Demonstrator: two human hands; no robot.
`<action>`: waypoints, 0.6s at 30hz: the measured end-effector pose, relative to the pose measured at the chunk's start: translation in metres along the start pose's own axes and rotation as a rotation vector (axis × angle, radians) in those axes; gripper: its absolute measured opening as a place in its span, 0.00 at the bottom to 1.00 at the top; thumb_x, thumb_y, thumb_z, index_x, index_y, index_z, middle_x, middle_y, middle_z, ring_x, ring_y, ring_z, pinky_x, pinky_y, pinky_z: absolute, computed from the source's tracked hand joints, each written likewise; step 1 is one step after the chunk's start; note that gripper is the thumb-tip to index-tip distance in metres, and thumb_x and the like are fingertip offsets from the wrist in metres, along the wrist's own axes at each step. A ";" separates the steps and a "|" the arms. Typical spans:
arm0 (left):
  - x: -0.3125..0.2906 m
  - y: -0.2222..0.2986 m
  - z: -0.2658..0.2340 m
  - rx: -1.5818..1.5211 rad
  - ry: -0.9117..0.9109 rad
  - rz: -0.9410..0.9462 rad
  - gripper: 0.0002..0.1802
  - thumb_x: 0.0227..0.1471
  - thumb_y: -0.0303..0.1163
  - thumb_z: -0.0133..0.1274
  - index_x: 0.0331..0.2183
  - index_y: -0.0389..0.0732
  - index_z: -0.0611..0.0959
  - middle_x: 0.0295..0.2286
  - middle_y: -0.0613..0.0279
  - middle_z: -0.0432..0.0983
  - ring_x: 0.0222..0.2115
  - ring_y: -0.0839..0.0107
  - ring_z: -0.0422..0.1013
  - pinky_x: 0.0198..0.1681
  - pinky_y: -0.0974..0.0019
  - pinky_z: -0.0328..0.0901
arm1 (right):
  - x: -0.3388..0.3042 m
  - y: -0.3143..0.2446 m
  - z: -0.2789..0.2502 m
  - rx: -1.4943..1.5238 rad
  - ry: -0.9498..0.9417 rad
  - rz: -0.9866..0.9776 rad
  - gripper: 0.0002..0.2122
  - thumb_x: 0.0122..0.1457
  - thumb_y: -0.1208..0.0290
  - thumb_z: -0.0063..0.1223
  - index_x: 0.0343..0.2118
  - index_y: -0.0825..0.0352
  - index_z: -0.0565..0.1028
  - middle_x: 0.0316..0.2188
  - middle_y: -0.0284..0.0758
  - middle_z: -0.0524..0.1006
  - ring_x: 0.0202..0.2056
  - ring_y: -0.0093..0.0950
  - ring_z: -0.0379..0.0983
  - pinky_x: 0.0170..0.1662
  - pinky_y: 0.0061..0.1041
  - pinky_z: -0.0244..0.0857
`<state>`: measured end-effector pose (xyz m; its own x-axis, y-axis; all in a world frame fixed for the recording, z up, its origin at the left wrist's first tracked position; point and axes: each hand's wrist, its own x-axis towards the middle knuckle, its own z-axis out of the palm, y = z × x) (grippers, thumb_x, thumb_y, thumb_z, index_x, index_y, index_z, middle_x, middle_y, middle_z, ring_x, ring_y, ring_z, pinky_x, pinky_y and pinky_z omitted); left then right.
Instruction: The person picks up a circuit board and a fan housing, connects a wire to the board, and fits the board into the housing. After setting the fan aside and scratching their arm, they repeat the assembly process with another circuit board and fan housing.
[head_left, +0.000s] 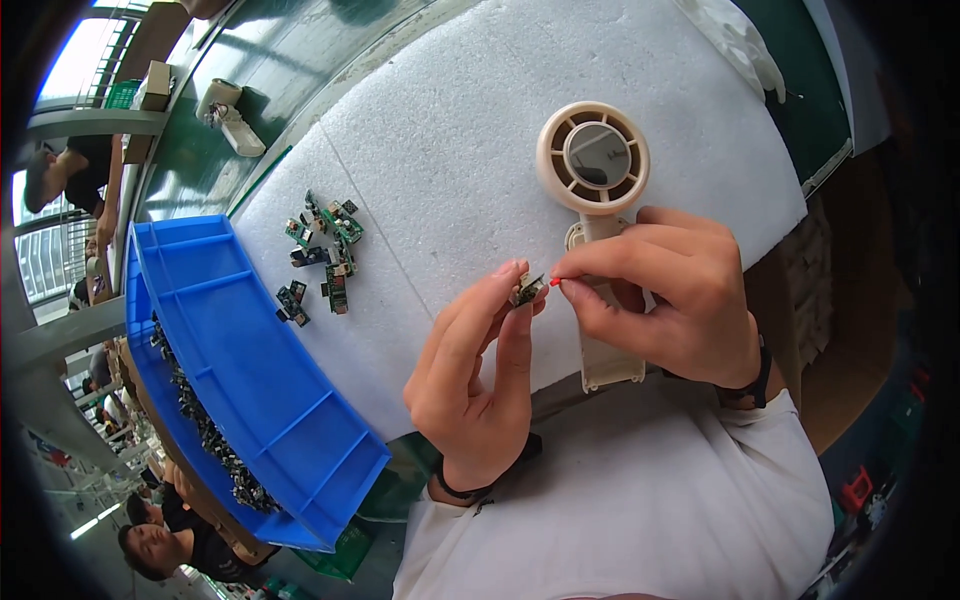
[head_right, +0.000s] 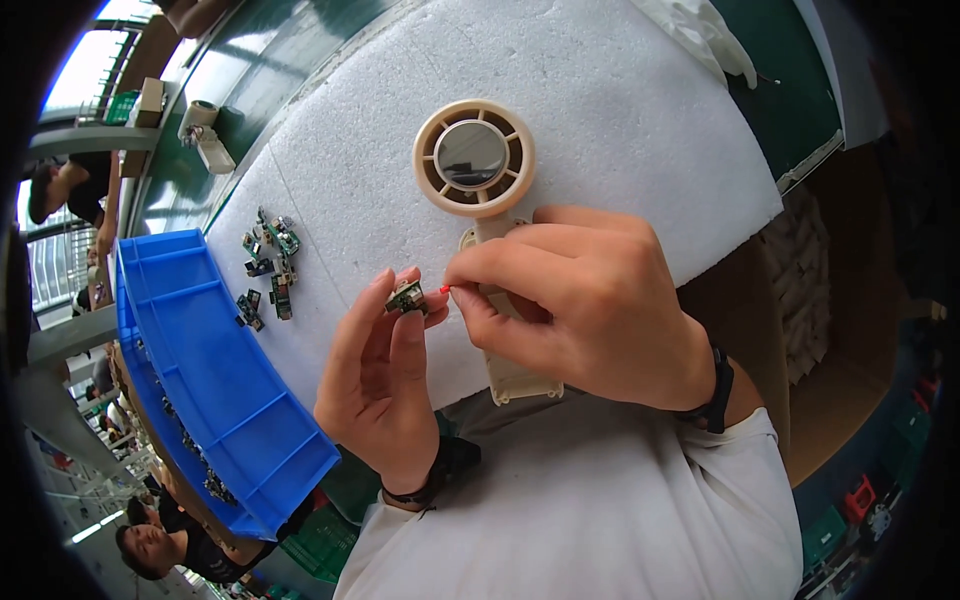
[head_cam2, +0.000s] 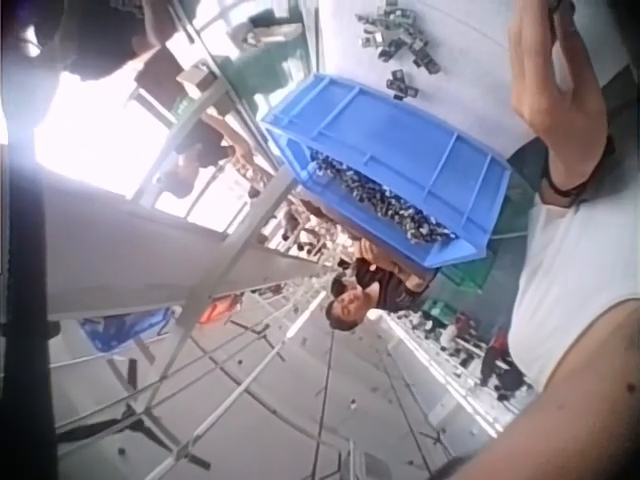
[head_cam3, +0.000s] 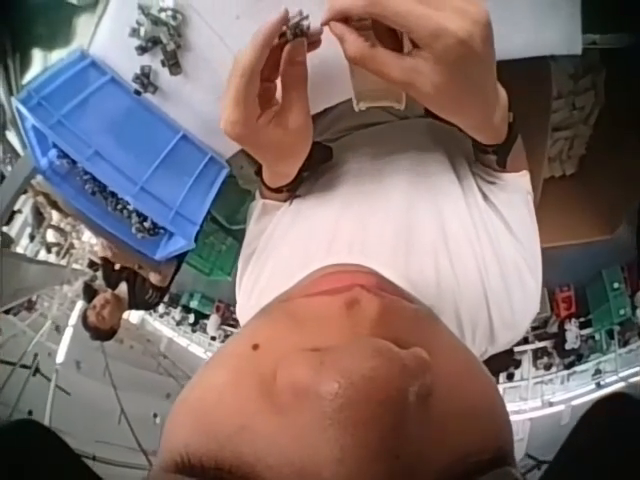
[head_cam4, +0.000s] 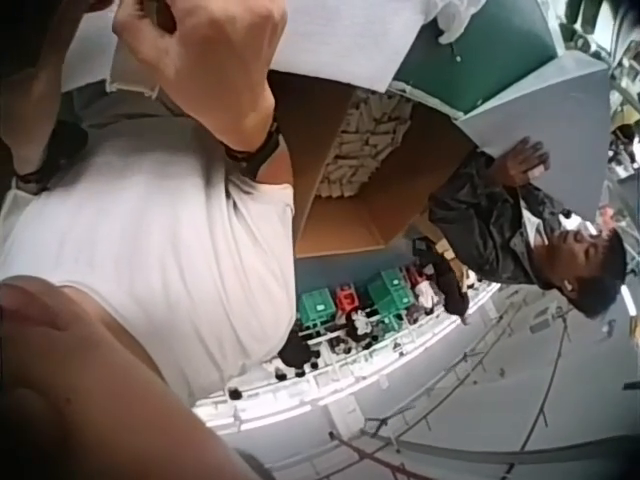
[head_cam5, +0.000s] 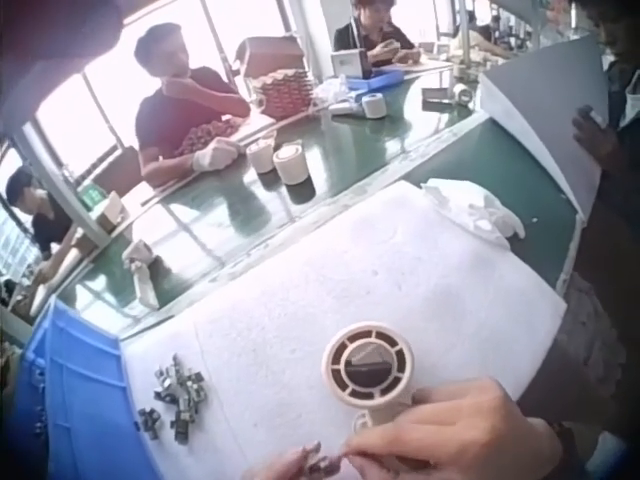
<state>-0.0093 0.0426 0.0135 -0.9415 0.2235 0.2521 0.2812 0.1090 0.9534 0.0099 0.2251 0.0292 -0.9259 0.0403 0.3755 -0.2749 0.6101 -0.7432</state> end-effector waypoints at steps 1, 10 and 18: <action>0.001 0.000 0.000 0.002 -0.005 0.000 0.19 0.51 0.09 0.56 0.46 0.29 0.82 0.42 0.42 0.80 0.42 0.58 0.80 0.44 0.62 0.75 | -0.001 -0.001 0.000 -0.016 0.012 -0.014 0.07 0.47 0.76 0.66 0.30 0.61 0.82 0.17 0.27 0.73 0.18 0.22 0.67 0.22 0.22 0.61; 0.006 -0.004 -0.003 0.088 -0.061 0.132 0.20 0.50 0.09 0.57 0.47 0.28 0.82 0.41 0.45 0.81 0.41 0.61 0.80 0.44 0.64 0.75 | -0.004 -0.008 0.004 -0.066 0.102 -0.060 0.11 0.43 0.76 0.70 0.33 0.61 0.84 0.25 0.27 0.70 0.31 0.25 0.64 0.28 0.20 0.60; 0.002 -0.005 -0.006 0.019 -0.014 0.079 0.21 0.46 0.08 0.59 0.45 0.29 0.84 0.40 0.46 0.82 0.39 0.63 0.80 0.43 0.67 0.74 | -0.005 -0.006 0.004 -0.121 0.091 -0.117 0.11 0.44 0.76 0.69 0.33 0.62 0.84 0.27 0.28 0.71 0.32 0.27 0.65 0.30 0.22 0.62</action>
<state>-0.0133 0.0364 0.0103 -0.9134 0.2461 0.3243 0.3585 0.1088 0.9272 0.0151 0.2184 0.0294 -0.8609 0.0316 0.5079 -0.3408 0.7054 -0.6215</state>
